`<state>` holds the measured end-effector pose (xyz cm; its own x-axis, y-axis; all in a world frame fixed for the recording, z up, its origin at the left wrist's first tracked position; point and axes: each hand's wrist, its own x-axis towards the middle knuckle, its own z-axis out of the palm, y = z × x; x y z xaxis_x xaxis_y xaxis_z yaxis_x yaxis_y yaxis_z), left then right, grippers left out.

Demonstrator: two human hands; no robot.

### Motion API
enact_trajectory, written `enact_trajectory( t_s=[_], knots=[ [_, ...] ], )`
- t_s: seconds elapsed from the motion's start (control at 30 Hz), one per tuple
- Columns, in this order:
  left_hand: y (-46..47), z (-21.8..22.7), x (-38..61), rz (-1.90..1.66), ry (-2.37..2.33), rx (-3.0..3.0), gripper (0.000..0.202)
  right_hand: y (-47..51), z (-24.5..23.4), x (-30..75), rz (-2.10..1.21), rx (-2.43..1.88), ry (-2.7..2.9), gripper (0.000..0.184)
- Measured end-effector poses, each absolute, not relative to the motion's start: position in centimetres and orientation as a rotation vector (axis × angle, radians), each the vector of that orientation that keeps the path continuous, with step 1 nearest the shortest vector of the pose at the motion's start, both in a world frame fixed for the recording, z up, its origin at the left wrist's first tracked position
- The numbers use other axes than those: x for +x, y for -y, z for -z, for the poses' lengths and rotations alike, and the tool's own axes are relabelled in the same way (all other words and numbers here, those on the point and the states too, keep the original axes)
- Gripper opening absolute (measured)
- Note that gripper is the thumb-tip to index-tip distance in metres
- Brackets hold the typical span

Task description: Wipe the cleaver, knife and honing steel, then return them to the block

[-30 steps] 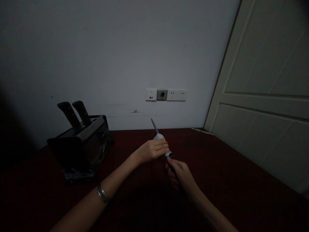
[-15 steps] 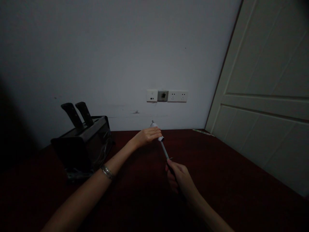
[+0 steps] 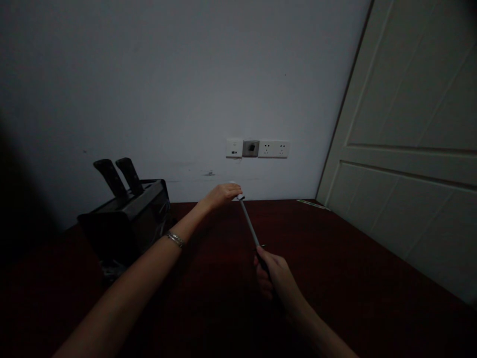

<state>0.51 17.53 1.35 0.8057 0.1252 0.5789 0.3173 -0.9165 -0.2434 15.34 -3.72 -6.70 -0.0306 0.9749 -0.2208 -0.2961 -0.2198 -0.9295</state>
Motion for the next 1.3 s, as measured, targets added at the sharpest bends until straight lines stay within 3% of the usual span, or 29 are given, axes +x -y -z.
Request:
enact_trajectory(
  t_s=[0.23, 0.5, 0.7, 0.9, 1.13, 1.3],
  knots=[
    [-18.4, -1.6, 0.8, 1.001, 0.54, -2.635, 0.027, 3.6, 6.8, 15.4, -1.509, -1.106, 0.862, 0.045],
    [-18.9, -2.2, -0.2, 1.714, 1.042, -2.436, 0.019, 4.6, 6.5, 15.2, -1.507, -1.001, 0.924, 0.043],
    [-18.4, -1.1, -1.2, 2.456, 1.387, -2.346, 0.014, 4.4, 6.3, 15.0, -1.446, -0.948, 0.9, 0.044],
    [-16.0, 2.2, -1.5, 2.852, 1.596, -2.315, 0.02, 4.1, 6.7, 14.9, -1.437, -0.931, 0.916, 0.043],
    [-13.3, 4.3, -1.3, 3.276, 2.031, -2.324, 0.007, 3.7, 8.3, 14.2, -1.308, -0.875, 1.044, 0.043],
    [-12.2, 4.8, -1.6, 3.605, 2.109, -2.176, 0.017, 2.3, 9.0, 13.7, -1.225, -0.8, 1.11, 0.04]
  ],
)
